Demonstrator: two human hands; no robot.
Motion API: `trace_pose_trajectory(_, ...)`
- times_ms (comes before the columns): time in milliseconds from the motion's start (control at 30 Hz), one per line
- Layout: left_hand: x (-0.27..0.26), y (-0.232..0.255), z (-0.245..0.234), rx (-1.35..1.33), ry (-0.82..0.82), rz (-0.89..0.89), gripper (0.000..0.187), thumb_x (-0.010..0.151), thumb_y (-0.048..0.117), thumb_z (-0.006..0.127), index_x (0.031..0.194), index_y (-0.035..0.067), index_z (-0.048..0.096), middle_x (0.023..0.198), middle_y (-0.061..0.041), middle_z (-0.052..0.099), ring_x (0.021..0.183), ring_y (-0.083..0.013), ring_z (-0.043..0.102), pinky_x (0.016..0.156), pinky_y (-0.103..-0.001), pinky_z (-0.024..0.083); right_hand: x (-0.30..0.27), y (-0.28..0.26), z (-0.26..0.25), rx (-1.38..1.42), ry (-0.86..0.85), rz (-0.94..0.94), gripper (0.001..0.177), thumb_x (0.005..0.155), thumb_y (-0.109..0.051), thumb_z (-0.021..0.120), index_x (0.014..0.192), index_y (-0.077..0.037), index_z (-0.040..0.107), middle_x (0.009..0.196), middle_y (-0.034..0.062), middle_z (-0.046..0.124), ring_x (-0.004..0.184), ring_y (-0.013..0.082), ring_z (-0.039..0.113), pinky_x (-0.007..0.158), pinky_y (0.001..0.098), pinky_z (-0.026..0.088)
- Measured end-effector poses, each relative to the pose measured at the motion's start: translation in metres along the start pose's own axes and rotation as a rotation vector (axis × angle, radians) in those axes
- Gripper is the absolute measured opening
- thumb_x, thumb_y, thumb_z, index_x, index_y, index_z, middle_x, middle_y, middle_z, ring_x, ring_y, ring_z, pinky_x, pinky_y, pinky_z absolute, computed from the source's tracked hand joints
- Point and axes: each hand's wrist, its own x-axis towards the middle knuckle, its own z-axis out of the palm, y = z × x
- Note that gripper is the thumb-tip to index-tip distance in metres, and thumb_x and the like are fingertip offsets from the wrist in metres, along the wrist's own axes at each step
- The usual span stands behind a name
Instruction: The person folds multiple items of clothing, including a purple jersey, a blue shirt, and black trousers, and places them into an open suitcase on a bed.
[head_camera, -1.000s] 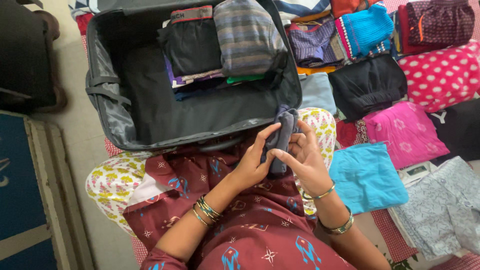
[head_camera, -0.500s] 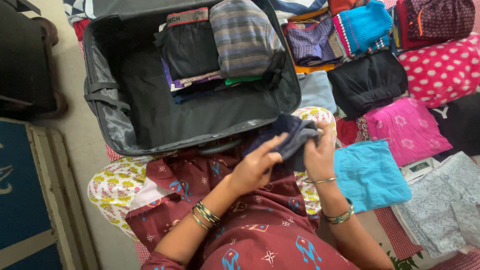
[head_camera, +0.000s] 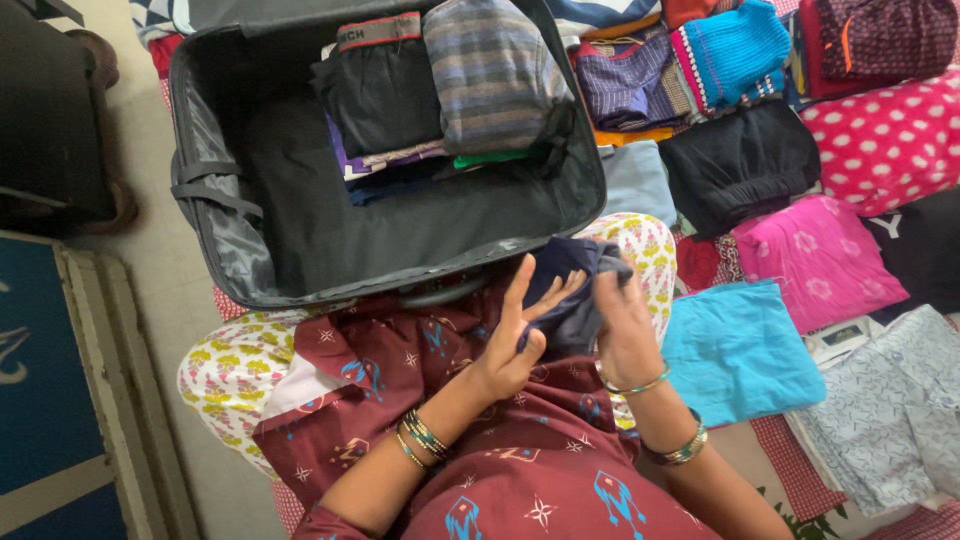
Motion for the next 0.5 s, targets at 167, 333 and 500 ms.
trace_pose_trajectory(167,0.012,0.013,0.005,-0.28,0.379,-0.154,0.089,0.107,0.051,0.043,0.167,0.001,0.0,0.166,-0.025,0.03,0.149,-0.0343,0.041,0.128,-0.045,0.018,0.002,0.006,-0.009,-0.314,-0.08,-0.186,0.065,0.1,-0.003,0.061,0.157,-0.003,0.031,0.144,0.0078,0.051,0.132,0.0149,0.052,0.112,0.0301,0.043)
trace_pose_trajectory(333,0.018,0.03,-0.011,0.268,0.569,-0.138,0.084,0.109,0.061,0.031,0.158,-0.006,0.018,0.168,-0.024,0.025,0.157,-0.0286,0.022,0.129,-0.04,0.013,-0.005,-0.009,-0.006,-0.213,-0.111,-0.073,0.066,0.097,-0.002,0.061,0.157,-0.003,0.032,0.139,0.01,0.054,0.127,0.0172,0.055,0.107,0.0328,0.047)
trace_pose_trajectory(500,0.015,0.017,-0.006,0.396,0.001,-0.045,0.092,0.102,0.058,0.038,0.171,0.004,0.01,0.165,-0.027,0.04,0.161,-0.0322,0.029,0.138,-0.045,0.013,-0.011,-0.002,0.019,-0.229,-0.091,-0.13,0.064,0.1,-0.001,0.059,0.157,-0.002,0.032,0.144,0.0099,0.051,0.132,0.0167,0.052,0.112,0.0321,0.045)
